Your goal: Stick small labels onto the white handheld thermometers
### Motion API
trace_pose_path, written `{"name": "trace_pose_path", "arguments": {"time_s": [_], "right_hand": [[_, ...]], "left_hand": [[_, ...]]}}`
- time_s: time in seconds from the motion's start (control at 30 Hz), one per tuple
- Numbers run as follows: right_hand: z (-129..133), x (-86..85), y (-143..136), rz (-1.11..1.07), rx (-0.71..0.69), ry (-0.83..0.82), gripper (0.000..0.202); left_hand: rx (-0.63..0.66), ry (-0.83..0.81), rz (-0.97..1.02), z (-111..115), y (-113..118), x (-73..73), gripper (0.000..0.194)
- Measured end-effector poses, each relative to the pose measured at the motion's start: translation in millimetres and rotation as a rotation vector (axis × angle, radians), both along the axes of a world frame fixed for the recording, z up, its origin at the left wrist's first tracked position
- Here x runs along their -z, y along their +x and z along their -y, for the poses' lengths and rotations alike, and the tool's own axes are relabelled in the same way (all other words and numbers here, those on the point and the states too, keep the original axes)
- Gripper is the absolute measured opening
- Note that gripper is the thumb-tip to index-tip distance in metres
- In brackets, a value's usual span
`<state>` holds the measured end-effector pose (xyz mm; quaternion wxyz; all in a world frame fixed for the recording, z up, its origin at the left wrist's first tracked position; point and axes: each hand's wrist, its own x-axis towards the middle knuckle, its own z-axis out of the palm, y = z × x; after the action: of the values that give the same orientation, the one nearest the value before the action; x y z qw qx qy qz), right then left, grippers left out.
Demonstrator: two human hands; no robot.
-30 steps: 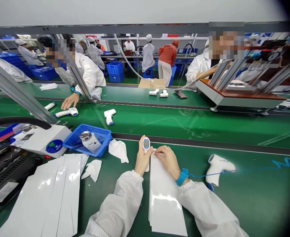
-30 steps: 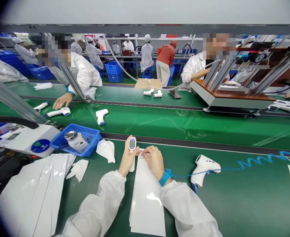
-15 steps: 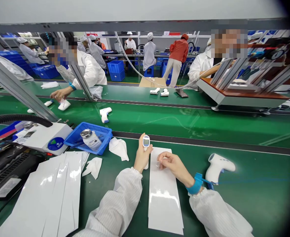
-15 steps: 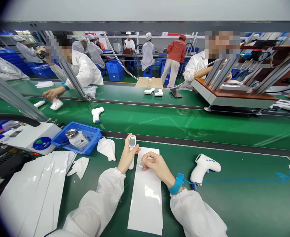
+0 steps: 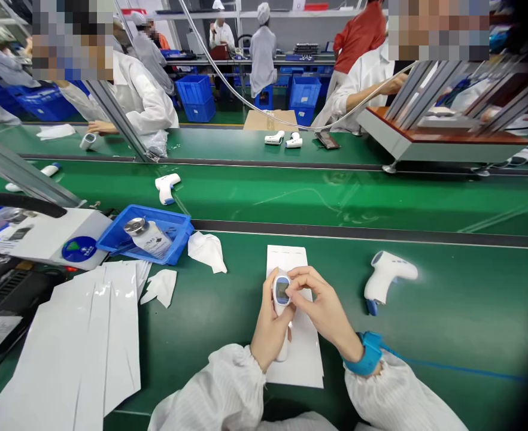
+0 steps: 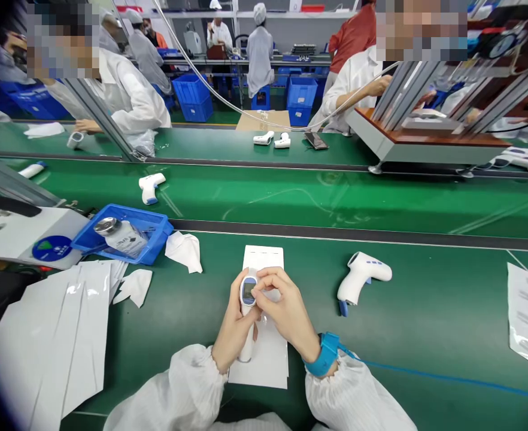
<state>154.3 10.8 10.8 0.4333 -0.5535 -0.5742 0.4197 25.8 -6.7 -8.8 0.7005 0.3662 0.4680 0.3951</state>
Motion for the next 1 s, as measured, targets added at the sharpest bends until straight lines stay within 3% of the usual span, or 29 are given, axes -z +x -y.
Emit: {"name": "trace_pose_path", "arguments": {"time_s": [0.5,1.0], "right_hand": [[-16,-19.3,5,0.075,-0.082,0.042,0.009],[-20,-21.1,2,0.094,-0.043,0.035,0.008]], "left_hand": [[0.012,0.022,-0.042,-3,-1,-4.8,0.07],[0.019,0.037,-0.005,-3,-2,-1.8,0.072]]}}
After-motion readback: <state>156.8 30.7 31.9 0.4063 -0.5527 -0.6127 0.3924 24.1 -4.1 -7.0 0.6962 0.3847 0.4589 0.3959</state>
